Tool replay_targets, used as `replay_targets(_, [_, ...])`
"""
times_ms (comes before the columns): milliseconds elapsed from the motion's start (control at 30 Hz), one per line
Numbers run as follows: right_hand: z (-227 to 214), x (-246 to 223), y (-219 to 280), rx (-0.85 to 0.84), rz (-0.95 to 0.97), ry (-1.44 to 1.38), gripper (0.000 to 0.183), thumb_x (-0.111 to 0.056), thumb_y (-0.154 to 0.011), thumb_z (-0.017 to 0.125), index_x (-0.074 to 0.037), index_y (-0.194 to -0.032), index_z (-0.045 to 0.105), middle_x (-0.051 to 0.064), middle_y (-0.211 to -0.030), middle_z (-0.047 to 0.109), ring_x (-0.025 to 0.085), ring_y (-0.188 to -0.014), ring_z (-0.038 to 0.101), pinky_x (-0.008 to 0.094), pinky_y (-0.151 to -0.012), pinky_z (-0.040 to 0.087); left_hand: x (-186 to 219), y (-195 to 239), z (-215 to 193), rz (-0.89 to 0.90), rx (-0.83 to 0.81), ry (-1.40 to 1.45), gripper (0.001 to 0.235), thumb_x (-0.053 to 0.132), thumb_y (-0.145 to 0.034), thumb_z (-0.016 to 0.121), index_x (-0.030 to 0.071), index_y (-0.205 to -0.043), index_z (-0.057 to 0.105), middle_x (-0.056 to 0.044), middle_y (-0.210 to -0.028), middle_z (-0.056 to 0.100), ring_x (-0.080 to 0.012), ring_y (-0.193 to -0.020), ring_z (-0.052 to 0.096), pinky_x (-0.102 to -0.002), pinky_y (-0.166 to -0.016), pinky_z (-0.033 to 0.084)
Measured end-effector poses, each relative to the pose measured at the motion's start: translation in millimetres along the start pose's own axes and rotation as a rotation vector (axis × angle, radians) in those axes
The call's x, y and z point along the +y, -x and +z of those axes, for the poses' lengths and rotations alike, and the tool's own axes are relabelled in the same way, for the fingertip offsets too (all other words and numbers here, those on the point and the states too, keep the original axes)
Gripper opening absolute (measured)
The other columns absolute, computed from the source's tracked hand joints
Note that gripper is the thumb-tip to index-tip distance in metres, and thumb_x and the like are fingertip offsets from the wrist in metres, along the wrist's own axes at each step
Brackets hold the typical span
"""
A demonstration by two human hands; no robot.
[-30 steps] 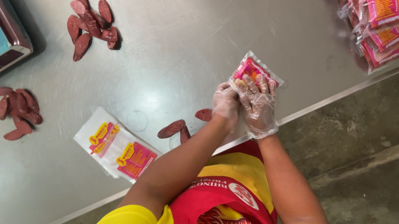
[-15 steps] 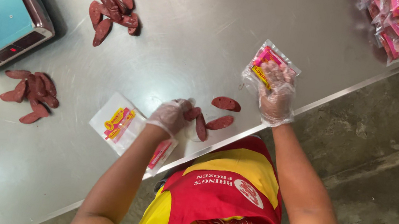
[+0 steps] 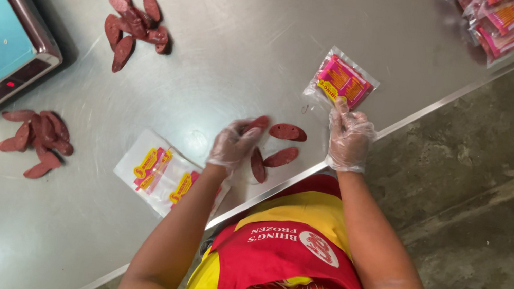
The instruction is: The person places sliced meat products into plastic bags by hand and stacks the filled bags on a metal table surface.
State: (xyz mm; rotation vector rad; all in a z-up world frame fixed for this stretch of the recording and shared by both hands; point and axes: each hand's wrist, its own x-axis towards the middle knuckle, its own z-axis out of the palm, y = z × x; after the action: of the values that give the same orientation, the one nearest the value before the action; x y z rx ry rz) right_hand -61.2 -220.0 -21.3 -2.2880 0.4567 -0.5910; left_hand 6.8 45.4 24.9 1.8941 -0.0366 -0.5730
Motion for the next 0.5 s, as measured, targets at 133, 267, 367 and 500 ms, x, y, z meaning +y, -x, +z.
replay_targets(133, [-5.0,-5.2,-0.9,0.018,0.023,-0.072,0.032,-0.016,-0.098,0.076,-0.017,-0.13,0.075,0.013,-0.089,0.063,0.027,-0.075,0.061,0.042,-0.069,0.049,47.5,-28.7,52.6,-0.323,-0.246,0.101,0.041,0.021,-0.103,0.057,0.015,-0.144,0.056,-0.005,-0.108,0.071,-0.0151,-0.088,0.065,-0.027,-0.077,0.058])
replay_targets(267, [-7.2,-0.2,-4.9,-0.011,0.086,-0.125,0.031,-0.015,-0.097,0.077,-0.016,-0.128,0.076,0.013,-0.09,0.064,0.025,-0.075,0.061,0.041,-0.069,0.049,26.9,-73.3,96.9,-0.318,-0.523,0.406,0.044,0.016,-0.107,0.054,0.022,-0.15,0.054,-0.006,-0.096,0.064,-0.0143,-0.079,0.055,-0.028,-0.066,0.049])
replay_targets(367, [-8.6,-3.4,-4.1,-0.001,0.114,-0.18,0.028,-0.014,-0.098,0.076,-0.017,-0.126,0.075,0.011,-0.093,0.067,0.023,-0.077,0.063,0.039,-0.069,0.05,-2.7,-101.6,130.6,-0.275,-0.563,0.688,0.019,0.009,-0.109,0.056,0.004,-0.124,0.066,-0.002,-0.111,0.07,-0.0118,-0.1,0.068,-0.023,-0.089,0.059])
replay_targets(500, [-15.5,-8.8,-12.6,-0.03,0.143,-0.3,0.028,-0.014,-0.098,0.074,-0.019,-0.126,0.074,0.01,-0.092,0.068,0.02,-0.075,0.068,0.036,-0.066,0.054,-40.9,-126.1,166.7,-0.23,-0.454,0.583,0.01,0.002,-0.105,0.058,0.004,-0.107,0.067,-0.006,-0.099,0.069,-0.0151,-0.091,0.066,-0.029,-0.074,0.056])
